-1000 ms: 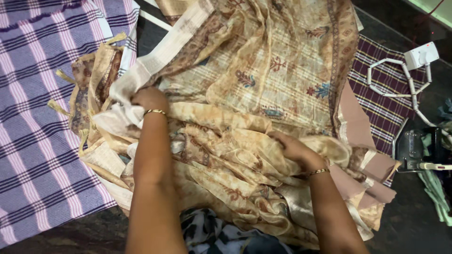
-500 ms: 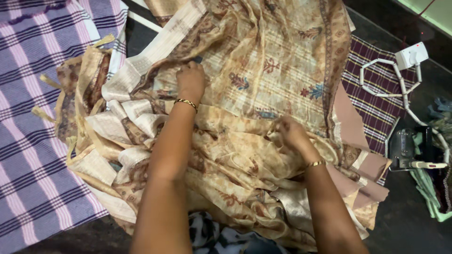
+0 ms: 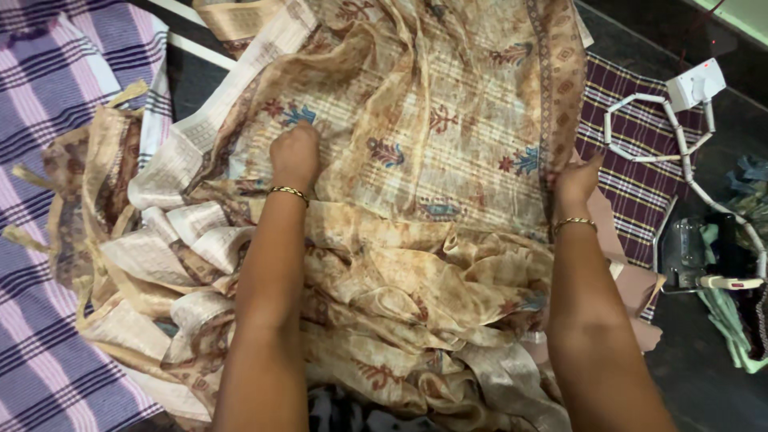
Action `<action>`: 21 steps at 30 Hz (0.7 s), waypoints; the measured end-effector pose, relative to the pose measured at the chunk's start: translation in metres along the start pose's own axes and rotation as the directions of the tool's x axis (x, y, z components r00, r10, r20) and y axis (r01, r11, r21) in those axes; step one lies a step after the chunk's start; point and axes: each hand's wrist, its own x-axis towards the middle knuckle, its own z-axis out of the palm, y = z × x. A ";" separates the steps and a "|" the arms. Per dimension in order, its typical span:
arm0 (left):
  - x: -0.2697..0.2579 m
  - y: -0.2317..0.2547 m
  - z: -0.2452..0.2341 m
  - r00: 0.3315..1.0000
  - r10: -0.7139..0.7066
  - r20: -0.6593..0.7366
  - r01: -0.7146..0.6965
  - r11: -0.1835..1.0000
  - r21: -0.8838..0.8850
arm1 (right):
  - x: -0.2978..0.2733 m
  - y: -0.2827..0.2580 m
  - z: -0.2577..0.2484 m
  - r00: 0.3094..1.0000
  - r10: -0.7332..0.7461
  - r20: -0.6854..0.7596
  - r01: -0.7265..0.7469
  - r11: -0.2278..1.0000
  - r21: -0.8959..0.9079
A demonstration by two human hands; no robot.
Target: The person irons a large patterned fabric on a plaid-covered surface. They repeatedly smooth and reposition the fabric with both hands while using a handheld iron to press different sections.
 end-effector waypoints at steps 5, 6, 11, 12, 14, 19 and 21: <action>0.019 -0.002 -0.007 0.981 -0.189 -0.047 0.184 0.979 -0.091 | 0.030 0.003 -0.009 0.976 0.116 0.184 -0.066 0.964 -0.259; 0.022 -0.005 -0.006 0.967 -0.237 -0.089 0.221 0.962 -0.160 | 0.038 0.010 -0.009 0.972 0.124 0.201 -0.067 0.961 -0.268; 0.045 -0.037 0.026 0.756 -0.317 -0.572 0.166 0.939 -0.301 | 0.077 0.053 -0.019 0.979 0.083 0.185 -0.103 0.989 0.103; 0.050 -0.047 0.035 0.757 -0.431 -0.491 0.236 0.881 -0.409 | 0.084 0.058 -0.028 0.988 0.074 0.137 -0.108 0.962 0.252; 0.057 -0.067 0.049 0.729 -0.622 -0.287 0.378 0.715 -0.588 | 0.100 0.065 -0.050 0.990 0.143 -0.004 -0.124 0.875 0.468; 0.066 -0.076 0.046 0.671 -0.739 -0.064 0.118 0.191 -0.975 | 0.121 0.078 -0.119 0.994 0.102 0.037 -0.066 0.305 0.950; 0.067 -0.066 0.040 0.732 -0.681 0.013 0.043 0.027 -0.999 | 0.120 0.086 -0.128 0.987 0.134 0.093 -0.143 0.438 0.887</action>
